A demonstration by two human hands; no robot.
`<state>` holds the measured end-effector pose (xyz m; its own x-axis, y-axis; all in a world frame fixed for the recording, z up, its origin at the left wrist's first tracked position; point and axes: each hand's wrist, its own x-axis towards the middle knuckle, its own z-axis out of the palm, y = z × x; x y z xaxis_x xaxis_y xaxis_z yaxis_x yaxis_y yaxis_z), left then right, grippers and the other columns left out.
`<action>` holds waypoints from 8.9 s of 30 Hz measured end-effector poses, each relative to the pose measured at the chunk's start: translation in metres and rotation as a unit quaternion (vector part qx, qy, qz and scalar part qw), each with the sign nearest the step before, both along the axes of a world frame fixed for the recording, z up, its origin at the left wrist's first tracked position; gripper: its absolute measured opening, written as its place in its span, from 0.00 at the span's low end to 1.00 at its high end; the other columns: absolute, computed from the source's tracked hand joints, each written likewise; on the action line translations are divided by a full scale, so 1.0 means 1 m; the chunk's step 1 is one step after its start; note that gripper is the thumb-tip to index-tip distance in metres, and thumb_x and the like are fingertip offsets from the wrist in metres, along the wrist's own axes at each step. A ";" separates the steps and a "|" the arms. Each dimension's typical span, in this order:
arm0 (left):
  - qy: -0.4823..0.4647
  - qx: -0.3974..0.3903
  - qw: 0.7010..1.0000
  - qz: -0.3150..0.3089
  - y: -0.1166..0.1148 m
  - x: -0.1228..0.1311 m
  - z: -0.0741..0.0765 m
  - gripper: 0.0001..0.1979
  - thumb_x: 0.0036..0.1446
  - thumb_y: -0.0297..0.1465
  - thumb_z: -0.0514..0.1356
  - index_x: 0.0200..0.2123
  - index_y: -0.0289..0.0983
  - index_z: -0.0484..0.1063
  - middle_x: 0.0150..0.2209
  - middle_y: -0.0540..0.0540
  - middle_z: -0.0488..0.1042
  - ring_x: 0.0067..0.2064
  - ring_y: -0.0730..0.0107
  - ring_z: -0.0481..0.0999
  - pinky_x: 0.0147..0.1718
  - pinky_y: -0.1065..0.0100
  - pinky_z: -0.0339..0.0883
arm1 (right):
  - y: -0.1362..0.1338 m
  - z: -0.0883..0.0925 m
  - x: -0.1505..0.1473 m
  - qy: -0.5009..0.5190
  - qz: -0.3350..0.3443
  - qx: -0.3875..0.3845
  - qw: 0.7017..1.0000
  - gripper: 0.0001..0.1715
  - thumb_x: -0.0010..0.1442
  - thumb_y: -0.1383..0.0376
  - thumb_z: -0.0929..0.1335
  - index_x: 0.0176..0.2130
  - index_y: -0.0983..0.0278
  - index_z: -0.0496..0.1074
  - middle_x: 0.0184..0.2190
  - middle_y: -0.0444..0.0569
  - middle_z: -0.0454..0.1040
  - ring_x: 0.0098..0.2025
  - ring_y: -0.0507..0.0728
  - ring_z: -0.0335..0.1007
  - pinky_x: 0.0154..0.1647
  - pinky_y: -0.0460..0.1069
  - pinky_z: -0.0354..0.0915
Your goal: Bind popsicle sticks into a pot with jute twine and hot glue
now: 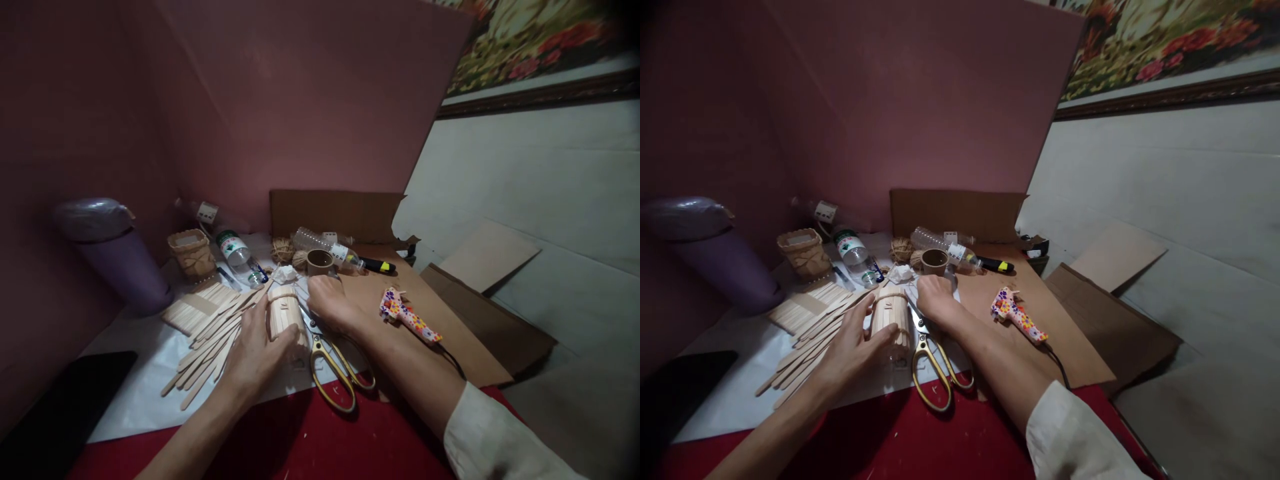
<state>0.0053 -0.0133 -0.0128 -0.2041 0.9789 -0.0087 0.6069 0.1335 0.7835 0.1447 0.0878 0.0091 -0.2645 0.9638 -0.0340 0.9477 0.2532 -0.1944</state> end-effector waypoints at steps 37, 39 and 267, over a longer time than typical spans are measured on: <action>-0.011 0.009 1.000 -0.022 0.002 -0.003 -0.005 0.39 0.54 0.46 0.58 0.66 0.39 0.53 0.63 0.35 0.58 0.59 0.44 0.66 0.52 0.50 0.63 | -0.014 -0.015 0.037 0.757 -0.078 -0.002 0.649 0.12 0.49 0.59 0.70 0.28 0.63 0.64 0.25 0.48 0.78 0.18 0.47 0.64 0.12 0.40 0.47; -0.013 0.013 1.000 -0.025 0.002 -0.003 -0.005 0.39 0.54 0.46 0.58 0.66 0.39 0.52 0.63 0.35 0.58 0.58 0.44 0.66 0.52 0.50 0.63 | -0.019 -0.013 0.037 0.759 -0.075 -0.034 0.646 0.11 0.48 0.61 0.70 0.27 0.64 0.64 0.23 0.48 0.77 0.17 0.47 0.63 0.11 0.39 0.46; -0.501 0.027 0.853 0.143 0.009 -0.008 0.003 0.14 0.43 0.38 0.65 0.30 0.34 0.72 0.24 0.45 0.76 0.24 0.66 0.74 0.22 0.70 0.65 | -0.079 -0.039 0.013 0.418 0.143 0.106 0.891 0.25 0.70 0.60 0.59 0.59 0.70 0.67 0.53 0.60 0.73 0.55 0.62 0.70 0.56 0.59 0.66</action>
<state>-0.0025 -0.0043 -0.0099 -0.3514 0.8949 -0.2751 -0.4228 0.1105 0.8994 0.1580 0.0090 -0.0299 -0.3479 0.8140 0.4652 0.3846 0.5764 -0.7210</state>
